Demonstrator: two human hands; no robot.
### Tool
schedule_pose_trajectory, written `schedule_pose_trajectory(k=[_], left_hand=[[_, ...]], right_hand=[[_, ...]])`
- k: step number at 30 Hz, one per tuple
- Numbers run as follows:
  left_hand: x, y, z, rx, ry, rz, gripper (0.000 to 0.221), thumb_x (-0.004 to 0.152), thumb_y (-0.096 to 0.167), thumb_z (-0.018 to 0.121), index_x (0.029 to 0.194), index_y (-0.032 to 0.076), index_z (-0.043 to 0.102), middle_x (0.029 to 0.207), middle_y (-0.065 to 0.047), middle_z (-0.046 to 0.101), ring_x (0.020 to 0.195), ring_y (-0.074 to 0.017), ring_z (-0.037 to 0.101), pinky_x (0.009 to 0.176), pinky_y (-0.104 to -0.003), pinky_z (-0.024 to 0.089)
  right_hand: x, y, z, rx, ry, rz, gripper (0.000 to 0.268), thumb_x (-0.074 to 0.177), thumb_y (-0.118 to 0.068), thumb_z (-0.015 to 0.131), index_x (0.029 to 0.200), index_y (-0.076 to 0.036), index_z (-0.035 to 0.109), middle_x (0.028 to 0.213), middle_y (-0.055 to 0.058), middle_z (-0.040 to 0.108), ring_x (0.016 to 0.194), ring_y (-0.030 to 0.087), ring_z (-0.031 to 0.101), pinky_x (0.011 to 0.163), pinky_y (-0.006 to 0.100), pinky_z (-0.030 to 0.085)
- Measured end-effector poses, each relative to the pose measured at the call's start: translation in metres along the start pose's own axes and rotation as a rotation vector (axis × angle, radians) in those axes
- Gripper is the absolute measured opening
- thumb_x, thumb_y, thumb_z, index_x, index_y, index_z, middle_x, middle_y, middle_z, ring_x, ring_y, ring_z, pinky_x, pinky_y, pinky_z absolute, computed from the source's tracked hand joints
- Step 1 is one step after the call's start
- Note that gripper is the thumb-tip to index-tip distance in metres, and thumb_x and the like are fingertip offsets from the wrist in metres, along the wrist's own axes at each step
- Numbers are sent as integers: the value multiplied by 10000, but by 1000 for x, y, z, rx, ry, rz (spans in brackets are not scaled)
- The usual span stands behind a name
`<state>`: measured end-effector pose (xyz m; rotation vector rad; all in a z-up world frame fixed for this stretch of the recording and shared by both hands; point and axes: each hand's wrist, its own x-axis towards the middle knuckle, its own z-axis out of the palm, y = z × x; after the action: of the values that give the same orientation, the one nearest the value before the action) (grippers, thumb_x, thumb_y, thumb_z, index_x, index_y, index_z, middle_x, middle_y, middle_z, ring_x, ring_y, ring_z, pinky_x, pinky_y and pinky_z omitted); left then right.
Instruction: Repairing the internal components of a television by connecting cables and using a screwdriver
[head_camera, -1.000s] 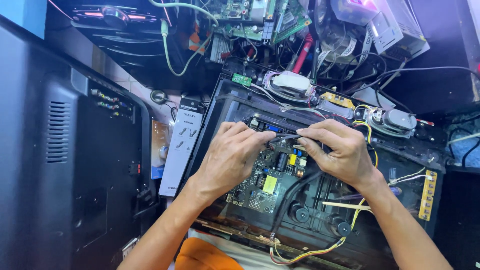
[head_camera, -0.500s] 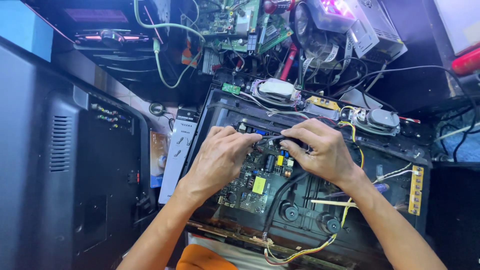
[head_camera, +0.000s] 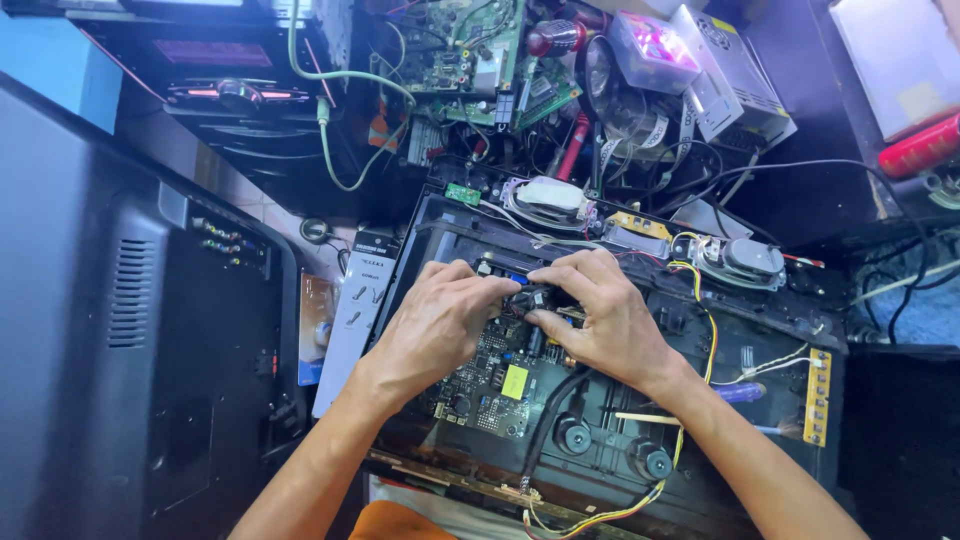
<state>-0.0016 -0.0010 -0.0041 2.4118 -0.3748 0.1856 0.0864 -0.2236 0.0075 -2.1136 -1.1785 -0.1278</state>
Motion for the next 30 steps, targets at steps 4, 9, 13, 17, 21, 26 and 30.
schedule_pose_trajectory(k=[4, 9, 13, 17, 21, 26, 30], left_hand=[[4, 5, -8, 16, -27, -7, 203, 980, 84, 591, 1138, 185, 668, 832, -1, 743, 913, -214, 649, 955, -378, 424], [9, 9, -13, 46, -72, -16, 157, 963, 101, 629, 1093, 187, 651, 831, 7, 733, 905, -209, 616, 956, -391, 397], [10, 8, -13, 55, -97, -25, 146, 962, 108, 626, 1082, 192, 634, 824, 12, 724, 908, -209, 609, 961, -404, 390], [9, 9, -13, 82, -105, -25, 148, 959, 74, 585, 1045, 194, 592, 782, 17, 683, 869, -205, 575, 949, -398, 376], [8, 8, -9, 153, -124, -24, 208, 935, 54, 582, 1065, 214, 553, 768, 44, 652, 872, -194, 567, 962, -408, 348], [6, 8, -7, 120, -98, -41, 200, 934, 45, 575, 1067, 192, 549, 768, 25, 673, 873, -198, 589, 997, -414, 328], [2, 5, -3, 100, -85, -63, 223, 928, 55, 590, 1098, 190, 539, 784, 28, 694, 877, -197, 623, 1030, -421, 311]], right_hand=[[6, 1, 1, 64, -93, 136, 393, 780, -248, 848, 1153, -190, 736, 1020, 57, 654, 997, 316, 643, 884, 424, 534], [23, -3, -5, 98, -266, 277, 461, 704, -216, 884, 1133, -165, 722, 944, 80, 627, 966, 360, 643, 850, 512, 518], [32, 6, -3, 117, -345, 314, 508, 685, -255, 898, 1148, -186, 701, 949, 72, 616, 982, 364, 638, 862, 526, 511], [39, 4, -5, 88, -478, 408, 525, 698, -298, 903, 1153, -223, 654, 985, 35, 603, 1023, 327, 629, 885, 495, 509], [44, 7, -5, 67, -536, 422, 534, 700, -291, 899, 1150, -211, 623, 986, 50, 598, 1022, 339, 620, 887, 515, 502], [49, 6, -6, 67, -590, 455, 542, 698, -293, 885, 1149, -216, 596, 1014, 52, 589, 1037, 334, 620, 897, 510, 499], [49, 9, -3, 113, -609, 488, 539, 708, -301, 875, 1157, -232, 585, 1035, 48, 581, 1026, 304, 614, 893, 491, 499]])
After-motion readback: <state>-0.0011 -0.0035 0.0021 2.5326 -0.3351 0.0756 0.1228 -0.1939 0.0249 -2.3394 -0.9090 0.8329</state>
